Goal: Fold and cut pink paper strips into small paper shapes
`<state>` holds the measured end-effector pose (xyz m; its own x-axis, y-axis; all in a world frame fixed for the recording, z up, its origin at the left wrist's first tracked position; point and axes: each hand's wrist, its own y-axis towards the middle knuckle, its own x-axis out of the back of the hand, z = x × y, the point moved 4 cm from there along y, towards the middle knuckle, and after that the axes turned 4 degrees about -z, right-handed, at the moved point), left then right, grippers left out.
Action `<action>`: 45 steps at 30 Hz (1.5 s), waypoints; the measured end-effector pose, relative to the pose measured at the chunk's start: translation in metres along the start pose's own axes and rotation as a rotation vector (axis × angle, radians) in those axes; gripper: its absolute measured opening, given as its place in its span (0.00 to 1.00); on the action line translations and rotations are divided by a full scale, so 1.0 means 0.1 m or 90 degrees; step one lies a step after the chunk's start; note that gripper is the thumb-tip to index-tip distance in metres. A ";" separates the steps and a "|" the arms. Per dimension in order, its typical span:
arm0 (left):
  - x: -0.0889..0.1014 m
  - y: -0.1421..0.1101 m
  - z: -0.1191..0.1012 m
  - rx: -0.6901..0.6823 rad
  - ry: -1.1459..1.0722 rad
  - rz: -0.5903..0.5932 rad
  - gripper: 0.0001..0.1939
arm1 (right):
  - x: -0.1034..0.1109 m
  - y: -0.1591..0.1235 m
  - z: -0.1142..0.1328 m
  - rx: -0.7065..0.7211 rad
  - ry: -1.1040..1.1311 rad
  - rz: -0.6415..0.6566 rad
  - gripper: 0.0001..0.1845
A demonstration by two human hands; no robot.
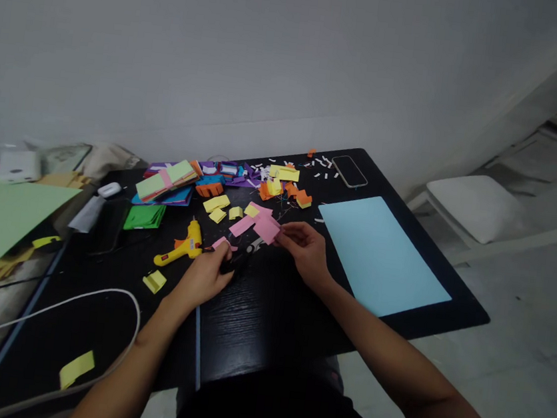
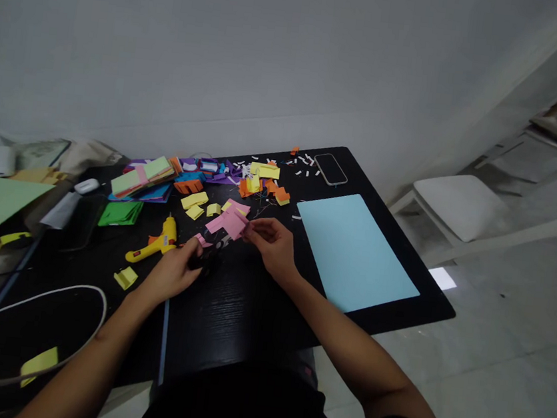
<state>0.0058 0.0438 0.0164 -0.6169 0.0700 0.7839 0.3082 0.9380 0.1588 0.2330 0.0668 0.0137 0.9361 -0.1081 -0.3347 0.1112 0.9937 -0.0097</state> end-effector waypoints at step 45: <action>-0.23 0.01 -0.10 0.287 -0.537 -0.215 0.20 | 0.59 1.07 0.35 0.167 -0.525 -0.048 0.18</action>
<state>0.0269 0.0397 0.0046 -0.9851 -0.1686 0.0333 -0.1708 0.9817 -0.0841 0.3119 0.1655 0.0253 0.8550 -0.2609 0.4483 0.1618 0.9553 0.2474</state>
